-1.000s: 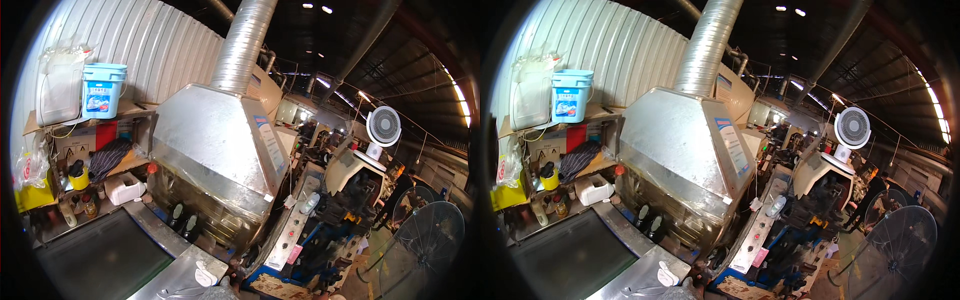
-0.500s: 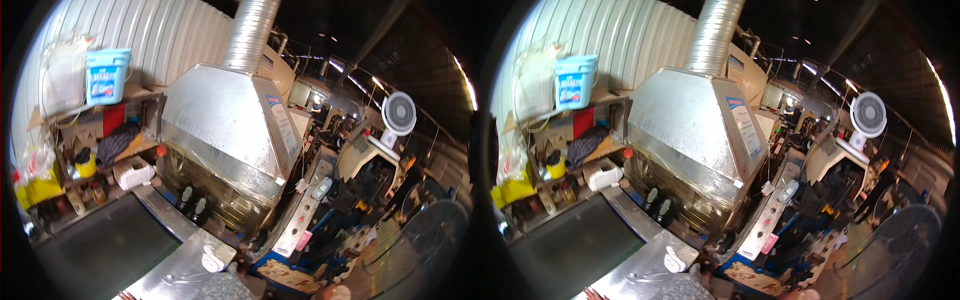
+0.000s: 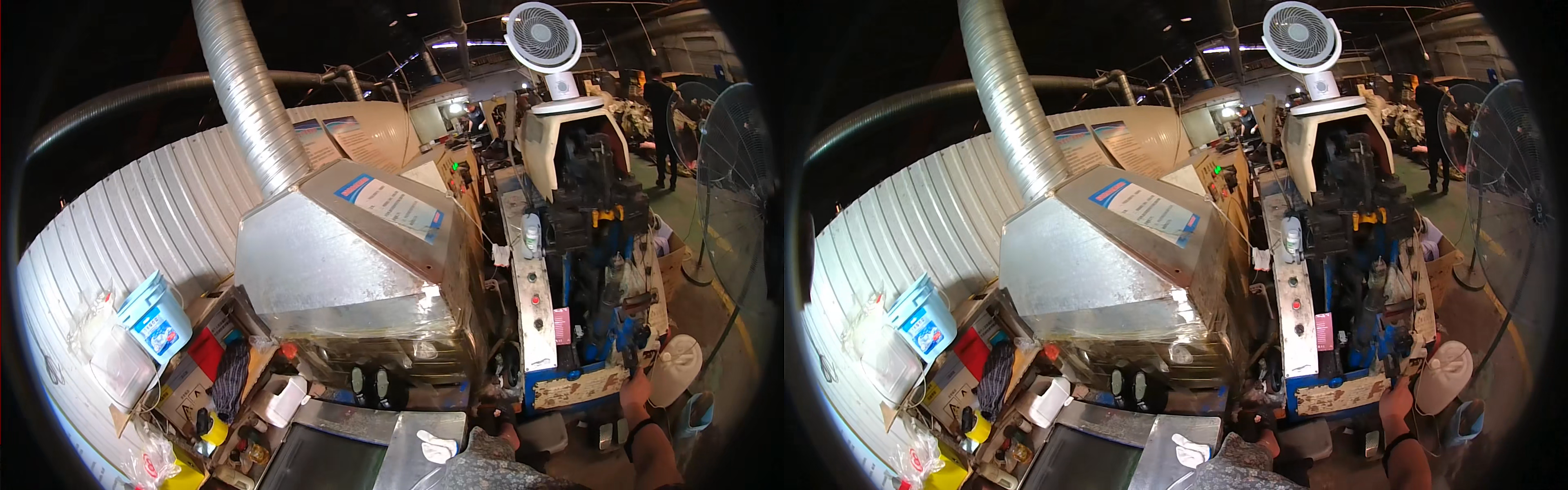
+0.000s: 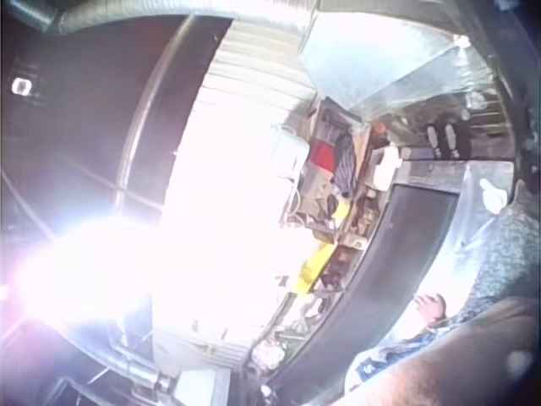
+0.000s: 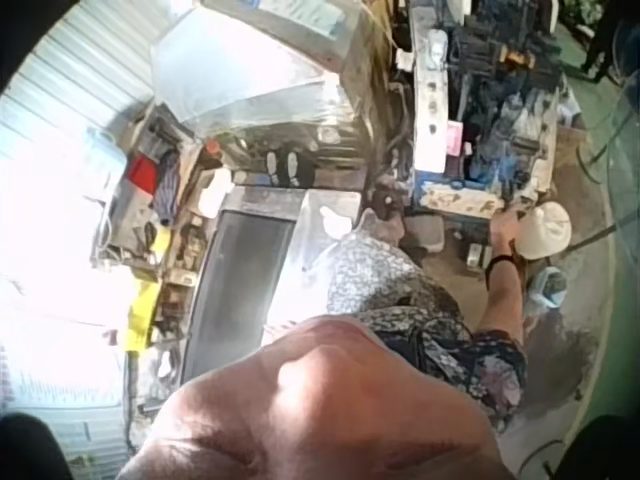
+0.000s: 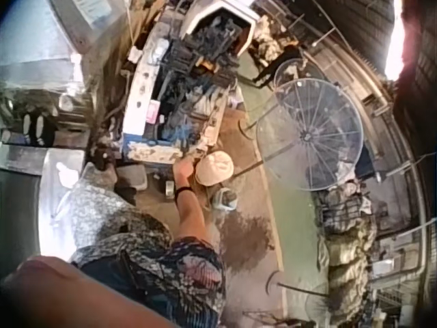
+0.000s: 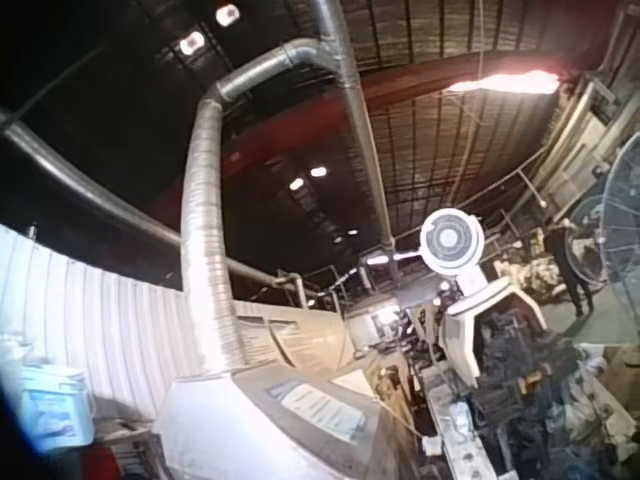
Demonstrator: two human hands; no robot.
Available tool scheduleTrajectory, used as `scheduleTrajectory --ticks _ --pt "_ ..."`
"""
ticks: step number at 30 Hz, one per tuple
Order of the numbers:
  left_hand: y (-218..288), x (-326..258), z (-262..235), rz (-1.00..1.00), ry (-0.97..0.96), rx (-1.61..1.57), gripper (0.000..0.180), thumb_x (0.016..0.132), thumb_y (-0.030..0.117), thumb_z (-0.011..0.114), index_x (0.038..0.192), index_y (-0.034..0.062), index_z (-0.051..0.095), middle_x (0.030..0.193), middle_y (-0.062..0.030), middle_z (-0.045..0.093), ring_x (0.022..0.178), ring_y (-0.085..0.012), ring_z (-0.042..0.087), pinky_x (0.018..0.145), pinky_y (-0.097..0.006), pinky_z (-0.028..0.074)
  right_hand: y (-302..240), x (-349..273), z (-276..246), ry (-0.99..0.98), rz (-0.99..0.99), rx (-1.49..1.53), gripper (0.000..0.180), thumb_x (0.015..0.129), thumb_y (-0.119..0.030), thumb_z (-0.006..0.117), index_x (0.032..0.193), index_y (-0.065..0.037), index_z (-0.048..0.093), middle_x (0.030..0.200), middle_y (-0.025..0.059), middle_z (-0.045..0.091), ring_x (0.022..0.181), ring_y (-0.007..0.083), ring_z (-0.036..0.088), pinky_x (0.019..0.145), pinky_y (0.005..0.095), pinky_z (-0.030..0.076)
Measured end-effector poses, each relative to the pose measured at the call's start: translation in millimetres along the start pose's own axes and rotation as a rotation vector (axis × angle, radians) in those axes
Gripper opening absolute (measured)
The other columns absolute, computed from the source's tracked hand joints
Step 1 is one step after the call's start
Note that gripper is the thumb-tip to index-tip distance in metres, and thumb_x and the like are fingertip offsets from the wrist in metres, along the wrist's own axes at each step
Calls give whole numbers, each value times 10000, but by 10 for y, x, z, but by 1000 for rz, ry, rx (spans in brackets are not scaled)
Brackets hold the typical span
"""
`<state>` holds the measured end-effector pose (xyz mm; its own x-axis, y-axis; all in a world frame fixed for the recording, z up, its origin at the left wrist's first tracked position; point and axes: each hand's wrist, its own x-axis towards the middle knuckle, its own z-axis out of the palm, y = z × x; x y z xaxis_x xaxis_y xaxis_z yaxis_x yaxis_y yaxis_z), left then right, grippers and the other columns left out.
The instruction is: The person is inspecting and cleaning shoes on a factory conveyor belt.
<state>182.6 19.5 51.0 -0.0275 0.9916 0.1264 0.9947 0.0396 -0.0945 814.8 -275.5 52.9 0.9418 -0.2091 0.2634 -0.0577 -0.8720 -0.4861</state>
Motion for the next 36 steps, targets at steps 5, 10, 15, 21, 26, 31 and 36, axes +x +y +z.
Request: scheduleTrajectory --ticks 5,10,15,21,26,31,36 --pt "-150 133 688 25 211 3 653 892 428 482 1291 -89 502 1393 -290 445 1344 -438 346 1078 -562 279 50 -59 -85 -47 41 -37 524 826 -96 638 1297 54 466 961 234 645 872 389 640 731 466 531" --pt "-178 63 921 8 257 -1 657 885 412 487 1298 -99 491 1379 -300 454 1331 -455 356 1062 -564 301 -12 -6 -178 54 39 0 291 805 -118 655 1018 11 505 926 236 620 838 397 634 715 476 517" --pt "-202 34 1029 -12 347 -51 648 890 415 483 1290 -95 500 1370 -311 454 1327 -455 358 1056 -567 309 -147 4 -362 -10 -25 53 346 779 -100 645 1086 9 528 920 246 629 834 429 623 723 502 502" --pt "378 146 -519 -82 -147 -133 613 947 342 397 1364 -107 400 1484 -297 277 1404 -423 226 1147 -495 183 257 -51 -96 -374 -100 -385 543 970 -295 496 1390 34 398 1320 282 515 1193 410 518 963 479 452" --pt "30 62 -349 -165 -212 -190 590 955 288 370 1369 -133 384 1519 -287 244 1427 -403 208 1188 -450 119 -619 -325 -1015 -431 163 73 534 964 -207 533 1417 23 370 1225 260 585 1047 412 584 868 479 511" --pt "30 53 42 44 -400 72 556 965 276 361 1361 -109 420 1454 -296 364 1396 -412 273 1183 -456 128 -759 -417 -1251 -395 87 127 413 978 -162 471 1338 41 464 1150 259 611 956 389 595 784 475 495" --pt "2 -2 174 -148 -191 -409 534 969 268 403 1362 -94 422 1424 -316 386 1362 -447 303 1151 -506 194 -1019 -625 -1458 -377 74 96 373 949 -169 502 1242 57 548 1117 262 624 956 403 587 794 486 469"
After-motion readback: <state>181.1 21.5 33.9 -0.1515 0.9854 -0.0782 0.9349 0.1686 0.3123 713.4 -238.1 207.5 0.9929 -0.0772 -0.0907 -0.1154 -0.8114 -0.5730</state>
